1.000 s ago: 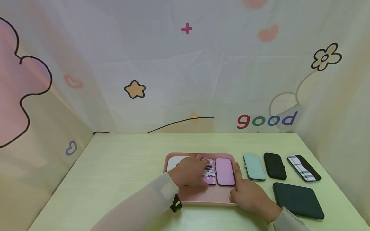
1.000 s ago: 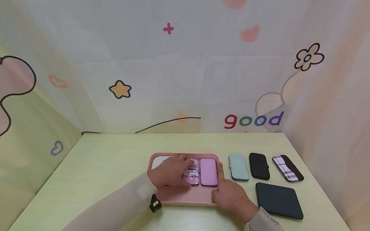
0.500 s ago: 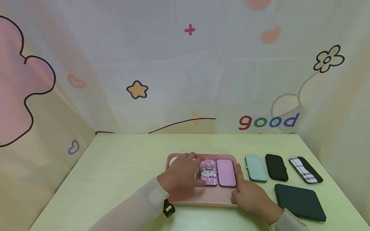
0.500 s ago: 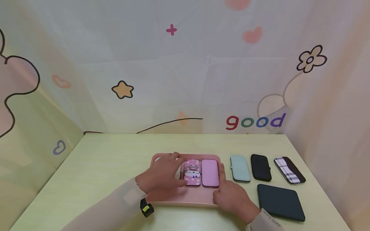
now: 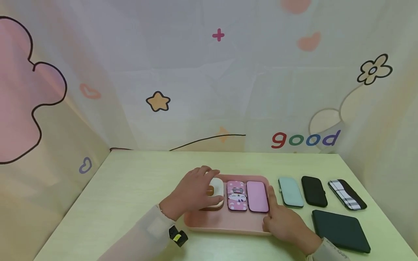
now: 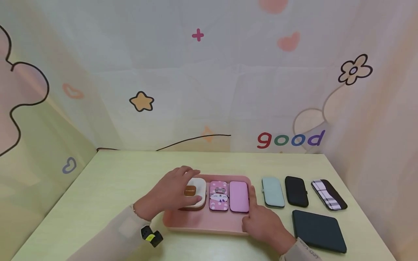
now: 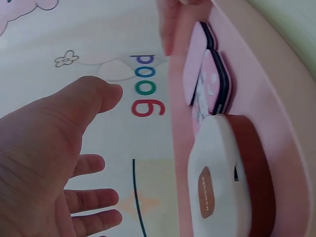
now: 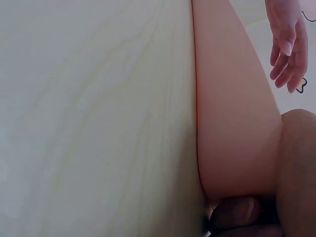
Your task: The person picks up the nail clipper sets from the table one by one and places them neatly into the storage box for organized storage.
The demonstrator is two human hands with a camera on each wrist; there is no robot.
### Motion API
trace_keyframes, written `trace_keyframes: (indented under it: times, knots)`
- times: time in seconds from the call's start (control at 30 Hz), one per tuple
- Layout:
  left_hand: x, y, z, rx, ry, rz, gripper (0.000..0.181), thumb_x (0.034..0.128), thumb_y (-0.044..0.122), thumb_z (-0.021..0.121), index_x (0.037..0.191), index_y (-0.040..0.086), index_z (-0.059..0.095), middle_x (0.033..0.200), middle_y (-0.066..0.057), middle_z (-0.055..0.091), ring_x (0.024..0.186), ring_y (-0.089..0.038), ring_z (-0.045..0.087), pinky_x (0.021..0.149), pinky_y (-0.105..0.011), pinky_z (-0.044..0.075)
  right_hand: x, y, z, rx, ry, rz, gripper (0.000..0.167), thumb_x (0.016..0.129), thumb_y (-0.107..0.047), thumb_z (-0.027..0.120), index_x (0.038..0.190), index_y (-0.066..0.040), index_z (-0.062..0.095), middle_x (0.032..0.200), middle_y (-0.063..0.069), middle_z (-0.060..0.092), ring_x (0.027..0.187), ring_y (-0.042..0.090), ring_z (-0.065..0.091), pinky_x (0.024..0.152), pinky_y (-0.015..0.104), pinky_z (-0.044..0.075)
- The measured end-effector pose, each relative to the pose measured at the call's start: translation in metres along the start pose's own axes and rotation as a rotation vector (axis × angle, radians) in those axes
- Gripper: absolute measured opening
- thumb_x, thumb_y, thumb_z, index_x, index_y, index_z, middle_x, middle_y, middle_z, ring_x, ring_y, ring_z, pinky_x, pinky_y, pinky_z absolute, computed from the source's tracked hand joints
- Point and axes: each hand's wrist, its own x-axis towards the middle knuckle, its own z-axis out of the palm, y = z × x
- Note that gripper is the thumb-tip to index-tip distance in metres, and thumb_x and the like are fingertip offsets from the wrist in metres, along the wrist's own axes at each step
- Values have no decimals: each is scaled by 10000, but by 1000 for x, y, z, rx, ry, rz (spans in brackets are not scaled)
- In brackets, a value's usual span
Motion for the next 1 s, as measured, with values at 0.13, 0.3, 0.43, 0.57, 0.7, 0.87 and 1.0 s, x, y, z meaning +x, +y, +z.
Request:
trace_keyframes:
  times: [0.13, 0.3, 0.43, 0.57, 0.7, 0.87, 1.0]
  knots:
    - [-8, -2, -5, -60, 40, -14, 756, 857, 612, 645, 1469, 193, 496, 1397, -37, 539, 1289, -235, 523, 1076, -435, 433, -1, 1, -1, -5, 9, -10, 995, 895, -225, 541, 1591, -92, -158, 641, 16, 542, 541, 180, 474, 506, 330, 346]
    - [-20, -5, -12, -146, 145, -13, 736, 846, 561, 701, 1451, 186, 516, 1388, -35, 555, 1270, -239, 544, 1043, -444, 456, 0, 1, -2, -19, 22, -17, 990, 897, -224, 534, 1588, -85, -162, 644, 12, 538, 547, 177, 475, 508, 330, 348]
    - [-29, -7, -17, -200, 201, -16, 722, 845, 539, 722, 1442, 184, 523, 1391, -40, 552, 1254, -258, 562, 1023, -448, 472, 0, 0, -2, -8, 11, -7, 998, 894, -226, 541, 1589, -91, -162, 648, 14, 541, 552, 179, 479, 511, 331, 353]
    - [-34, -9, -21, -252, 213, -14, 732, 845, 561, 714, 1451, 202, 515, 1404, -21, 539, 1277, -249, 546, 1039, -452, 462, -1, 0, -2, -3, 14, -20, 999, 896, -221, 544, 1587, -78, -162, 660, 5, 546, 573, 180, 487, 529, 337, 364]
    - [-37, -9, -23, -295, 225, 7, 721, 840, 558, 720, 1446, 223, 520, 1404, 27, 530, 1290, -203, 533, 1042, -438, 463, -1, 1, 0, 2, 16, -23, 1002, 893, -219, 548, 1588, -83, -160, 658, -11, 556, 578, 175, 493, 534, 338, 372]
    - [-38, -3, -25, -313, 234, 57, 694, 836, 522, 741, 1431, 232, 534, 1395, 64, 532, 1291, -154, 525, 1047, -412, 464, 0, 2, 1, -5, 23, -25, 1010, 885, -218, 555, 1589, -82, -156, 652, -18, 559, 581, 170, 495, 532, 337, 372]
    - [-39, 2, -27, -315, 216, 68, 679, 831, 522, 745, 1422, 256, 541, 1396, 74, 533, 1294, -143, 517, 1056, -414, 459, 0, 2, 0, -3, 20, -23, 1006, 888, -219, 555, 1590, -81, -152, 639, -6, 552, 565, 173, 491, 518, 336, 364]
